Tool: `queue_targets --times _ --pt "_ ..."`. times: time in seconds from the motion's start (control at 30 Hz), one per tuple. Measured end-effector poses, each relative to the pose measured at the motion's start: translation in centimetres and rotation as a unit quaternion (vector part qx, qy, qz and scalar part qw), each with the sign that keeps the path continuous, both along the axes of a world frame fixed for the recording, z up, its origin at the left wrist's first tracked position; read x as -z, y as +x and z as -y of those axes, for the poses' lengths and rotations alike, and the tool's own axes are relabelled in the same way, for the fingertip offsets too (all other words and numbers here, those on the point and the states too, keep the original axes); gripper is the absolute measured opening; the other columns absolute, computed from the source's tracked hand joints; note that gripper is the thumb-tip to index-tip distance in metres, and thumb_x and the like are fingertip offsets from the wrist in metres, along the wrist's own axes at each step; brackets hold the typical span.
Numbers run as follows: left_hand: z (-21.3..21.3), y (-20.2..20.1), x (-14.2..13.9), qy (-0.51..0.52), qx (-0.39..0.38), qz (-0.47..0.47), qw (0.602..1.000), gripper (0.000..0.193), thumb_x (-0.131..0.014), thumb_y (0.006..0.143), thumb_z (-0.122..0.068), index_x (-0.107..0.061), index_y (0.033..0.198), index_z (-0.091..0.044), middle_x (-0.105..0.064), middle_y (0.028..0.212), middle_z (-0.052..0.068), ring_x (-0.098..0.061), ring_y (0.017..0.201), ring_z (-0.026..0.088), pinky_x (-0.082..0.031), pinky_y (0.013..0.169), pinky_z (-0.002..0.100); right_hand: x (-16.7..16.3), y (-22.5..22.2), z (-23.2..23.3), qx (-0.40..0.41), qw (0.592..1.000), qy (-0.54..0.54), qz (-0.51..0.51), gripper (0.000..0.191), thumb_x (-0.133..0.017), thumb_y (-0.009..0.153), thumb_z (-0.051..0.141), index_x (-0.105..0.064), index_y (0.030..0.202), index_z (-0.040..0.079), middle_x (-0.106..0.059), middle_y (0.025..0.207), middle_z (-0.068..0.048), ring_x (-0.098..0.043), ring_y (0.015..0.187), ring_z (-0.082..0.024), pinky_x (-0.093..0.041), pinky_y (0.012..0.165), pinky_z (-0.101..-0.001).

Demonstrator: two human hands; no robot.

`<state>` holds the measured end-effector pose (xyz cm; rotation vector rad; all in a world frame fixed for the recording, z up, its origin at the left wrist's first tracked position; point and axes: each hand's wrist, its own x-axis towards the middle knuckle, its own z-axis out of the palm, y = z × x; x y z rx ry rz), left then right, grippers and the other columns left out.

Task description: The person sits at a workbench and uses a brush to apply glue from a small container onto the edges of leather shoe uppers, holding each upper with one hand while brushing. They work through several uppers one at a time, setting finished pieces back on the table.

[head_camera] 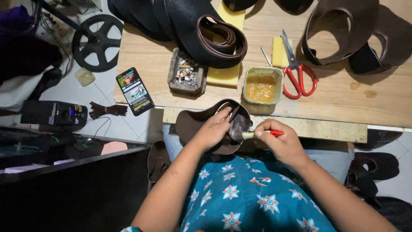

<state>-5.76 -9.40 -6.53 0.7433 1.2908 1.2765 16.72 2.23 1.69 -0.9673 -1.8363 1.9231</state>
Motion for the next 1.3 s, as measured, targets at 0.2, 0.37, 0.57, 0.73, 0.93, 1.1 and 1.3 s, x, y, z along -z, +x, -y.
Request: queue_targets --times 0.2,0.37,0.57,0.73,0.93,1.1,1.3 --pt "0.2 0.2 -0.5 -0.017 -0.007 -0.010 1.000 0.064 -0.051 0.094 -0.007 -0.034 0.154 0.006 -0.061 0.131 0.009 -0.057 0.112 0.015 -0.046 0.097 0.029 -2.6 1.0 -2.6 0.069 0.982 0.046 -0.172 0.018 -0.055 0.108 0.010 -0.062 0.094 0.001 -0.070 0.099 -0.013 -0.065 0.092 -0.019 -0.052 0.091 -0.0340" --pt "1.2 1.0 -0.6 0.082 0.035 -0.099 0.991 0.046 -0.051 0.093 -0.005 -0.051 0.139 0.003 -0.062 0.118 0.007 -0.058 0.106 0.015 -0.050 0.095 0.033 -6.7 -2.2 -2.2 -0.071 0.918 0.391 -0.019 0.033 -0.060 0.092 0.012 -0.065 0.123 0.002 -0.066 0.116 -0.016 -0.066 0.106 -0.029 -0.052 0.093 -0.0365" --pt "1.9 1.9 -3.6 0.108 0.071 -0.357 0.925 0.030 -0.058 0.088 -0.007 -0.058 0.118 -0.003 -0.064 0.107 0.014 -0.063 0.104 0.030 -0.052 0.092 0.038 -7.9 -6.7 0.3 -0.137 0.852 0.499 0.083 0.040 -0.078 0.083 0.027 -0.067 0.118 0.010 -0.067 0.109 -0.011 -0.067 0.100 -0.033 -0.054 0.079 -0.0428" --pt "3.1 3.9 -11.2 0.097 0.012 -0.262 0.960 0.054 -0.061 0.087 -0.009 -0.049 0.139 0.004 -0.060 0.106 0.018 -0.062 0.099 0.035 -0.052 0.092 0.042 -7.5 -5.9 -0.9 -0.069 0.862 0.496 0.073 0.030 -0.074 0.082 0.020 -0.071 0.111 0.012 -0.071 0.098 -0.009 -0.071 0.092 -0.030 -0.055 0.076 -0.0383" --pt "5.8 5.4 -20.9 0.265 -0.072 -0.375 0.886 0.045 -0.065 0.092 -0.003 -0.055 0.136 0.002 -0.061 0.132 0.021 -0.064 0.123 0.035 -0.051 0.109 0.039 -10.3 -1.4 -4.4 0.080 0.957 0.270 0.066 0.016 -0.068 0.093 0.015 -0.075 0.104 0.005 -0.074 0.084 -0.006 -0.068 0.076 -0.015 -0.055 0.072 -0.0299" --pt "4.3 5.5 -22.0 0.225 -0.088 -0.318 0.917 0.038 -0.067 0.091 -0.003 -0.061 0.128 0.003 -0.066 0.124 0.020 -0.068 0.112 0.031 -0.055 0.100 0.036 -13.1 0.5 -5.1 0.085 0.974 0.184 0.098 0.024 -0.067 0.095 0.016 -0.073 0.114 0.003 -0.073 0.086 -0.006 -0.066 0.072 -0.012 -0.053 0.066 -0.0291" --pt "3.7 6.3 -21.6 0.196 -0.035 -0.248 0.948 0.044 -0.068 0.089 -0.004 -0.059 0.132 0.002 -0.065 0.118 0.017 -0.067 0.108 0.028 -0.054 0.100 0.037 -15.7 2.1 -3.9 -0.078 0.966 0.242 -0.045 0.030 -0.063 0.091 0.008 -0.070 0.119 0.001 -0.069 0.126 -0.011 -0.064 0.111 -0.019 -0.051 0.091 -0.0322"
